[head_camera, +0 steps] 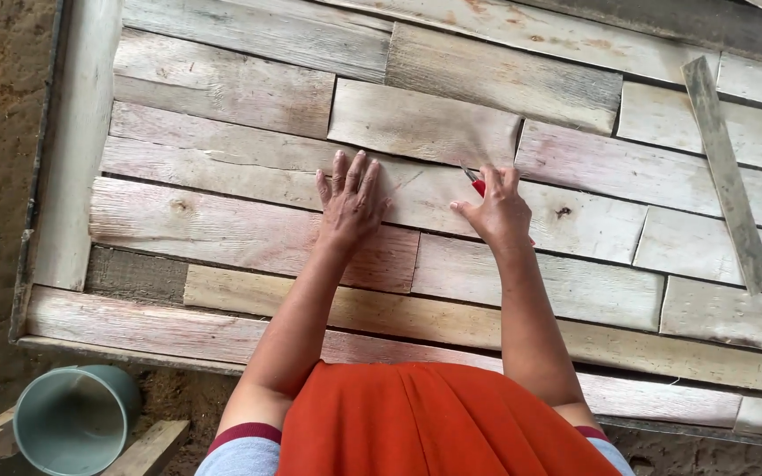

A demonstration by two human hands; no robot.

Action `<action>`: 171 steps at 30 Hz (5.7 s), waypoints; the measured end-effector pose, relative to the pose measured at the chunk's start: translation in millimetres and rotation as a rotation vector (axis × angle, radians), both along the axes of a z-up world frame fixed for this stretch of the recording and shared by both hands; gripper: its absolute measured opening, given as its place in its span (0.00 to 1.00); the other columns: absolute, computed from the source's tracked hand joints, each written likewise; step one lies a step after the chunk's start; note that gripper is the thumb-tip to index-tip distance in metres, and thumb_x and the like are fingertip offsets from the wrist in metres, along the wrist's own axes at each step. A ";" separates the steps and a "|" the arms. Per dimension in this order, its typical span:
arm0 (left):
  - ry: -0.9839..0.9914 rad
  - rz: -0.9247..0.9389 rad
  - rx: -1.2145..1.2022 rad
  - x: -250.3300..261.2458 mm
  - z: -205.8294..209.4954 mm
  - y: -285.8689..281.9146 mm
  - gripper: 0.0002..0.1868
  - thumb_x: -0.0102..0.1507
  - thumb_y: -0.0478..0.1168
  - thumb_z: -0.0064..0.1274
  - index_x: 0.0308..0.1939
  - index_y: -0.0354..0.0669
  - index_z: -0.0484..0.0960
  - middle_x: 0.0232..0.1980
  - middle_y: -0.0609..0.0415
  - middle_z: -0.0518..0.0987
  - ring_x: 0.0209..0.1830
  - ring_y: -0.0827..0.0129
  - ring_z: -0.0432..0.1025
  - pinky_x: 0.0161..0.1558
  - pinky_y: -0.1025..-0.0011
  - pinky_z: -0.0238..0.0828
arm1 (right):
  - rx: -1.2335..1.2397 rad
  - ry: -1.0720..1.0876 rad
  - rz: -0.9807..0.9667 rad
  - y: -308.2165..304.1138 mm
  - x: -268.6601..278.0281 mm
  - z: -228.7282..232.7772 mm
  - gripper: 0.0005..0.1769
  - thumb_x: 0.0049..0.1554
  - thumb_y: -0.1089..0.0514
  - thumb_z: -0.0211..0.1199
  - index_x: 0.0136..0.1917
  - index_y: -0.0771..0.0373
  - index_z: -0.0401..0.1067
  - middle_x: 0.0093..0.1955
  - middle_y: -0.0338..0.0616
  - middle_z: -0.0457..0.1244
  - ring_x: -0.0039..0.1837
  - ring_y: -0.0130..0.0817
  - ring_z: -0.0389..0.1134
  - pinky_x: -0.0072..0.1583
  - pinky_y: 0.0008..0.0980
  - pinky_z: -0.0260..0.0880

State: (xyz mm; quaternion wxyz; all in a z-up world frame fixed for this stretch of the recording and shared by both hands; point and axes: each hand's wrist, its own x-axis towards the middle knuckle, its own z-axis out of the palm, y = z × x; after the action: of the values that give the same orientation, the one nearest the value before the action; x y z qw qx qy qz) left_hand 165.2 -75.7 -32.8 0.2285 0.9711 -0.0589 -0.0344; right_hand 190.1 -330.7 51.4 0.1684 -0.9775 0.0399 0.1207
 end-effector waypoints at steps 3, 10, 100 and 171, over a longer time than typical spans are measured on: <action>0.009 -0.005 -0.003 0.5 -2.3 0.6 0.40 0.65 0.58 0.53 0.78 0.53 0.60 0.82 0.48 0.51 0.83 0.40 0.37 0.72 0.27 0.31 | 0.001 0.009 -0.014 -3.5 2.9 -5.0 0.41 0.46 0.45 0.79 0.67 0.57 0.65 0.68 0.51 0.53 0.54 0.76 0.70 0.54 0.69 0.74; -0.002 -0.004 -0.003 -0.2 -6.2 0.8 0.40 0.65 0.58 0.53 0.78 0.54 0.59 0.82 0.48 0.50 0.83 0.40 0.36 0.72 0.27 0.31 | -0.003 0.003 0.007 -0.7 -0.3 -0.3 0.39 0.47 0.45 0.78 0.67 0.56 0.65 0.68 0.50 0.53 0.54 0.75 0.70 0.55 0.67 0.74; -0.132 0.444 0.061 -69.4 5.4 65.8 0.33 0.70 0.46 0.45 0.80 0.48 0.58 0.85 0.49 0.47 0.82 0.38 0.33 0.70 0.24 0.31 | 0.013 -0.054 0.523 109.5 -79.9 -35.2 0.25 0.57 0.46 0.67 0.66 0.49 0.68 0.56 0.40 0.56 0.47 0.56 0.74 0.48 0.58 0.78; -0.205 0.499 0.219 -95.5 -35.7 141.8 0.29 0.71 0.59 0.40 0.74 0.58 0.67 0.79 0.55 0.61 0.82 0.43 0.40 0.67 0.20 0.34 | -0.088 -0.020 0.531 173.0 -95.3 -36.0 0.40 0.50 0.35 0.71 0.70 0.48 0.62 0.62 0.41 0.53 0.48 0.59 0.74 0.49 0.64 0.77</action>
State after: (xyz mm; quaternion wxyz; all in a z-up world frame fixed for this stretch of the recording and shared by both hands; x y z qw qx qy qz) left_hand 69.6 66.1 -68.6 0.1166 0.9729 0.1631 0.1150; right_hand 94.8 -157.7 15.4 0.0887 -0.9612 -0.2144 0.1492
